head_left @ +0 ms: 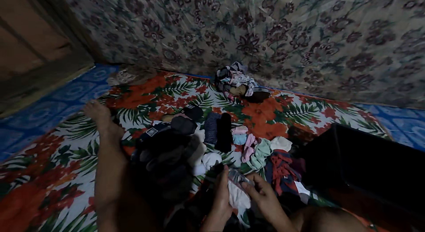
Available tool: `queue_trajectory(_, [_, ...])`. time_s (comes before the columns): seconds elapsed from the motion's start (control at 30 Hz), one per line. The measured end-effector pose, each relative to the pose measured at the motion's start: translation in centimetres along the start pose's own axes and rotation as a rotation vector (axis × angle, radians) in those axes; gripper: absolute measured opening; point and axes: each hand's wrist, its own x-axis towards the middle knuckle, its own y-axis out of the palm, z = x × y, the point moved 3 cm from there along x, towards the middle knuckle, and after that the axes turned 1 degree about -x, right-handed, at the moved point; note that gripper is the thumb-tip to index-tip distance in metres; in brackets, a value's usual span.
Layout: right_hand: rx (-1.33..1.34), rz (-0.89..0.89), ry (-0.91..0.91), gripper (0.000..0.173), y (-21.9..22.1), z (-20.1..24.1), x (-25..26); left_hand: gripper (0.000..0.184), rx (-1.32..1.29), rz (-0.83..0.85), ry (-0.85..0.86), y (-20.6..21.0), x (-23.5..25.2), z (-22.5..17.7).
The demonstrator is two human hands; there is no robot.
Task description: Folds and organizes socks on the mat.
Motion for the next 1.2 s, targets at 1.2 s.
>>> queue_trajectory(1.2, [-0.165, -0.192, 0.313, 0.029, -4.0, -2.8, 1.8, 0.042, 0.905, -0.286, 0.541, -3.9, -2.4, -29.7])
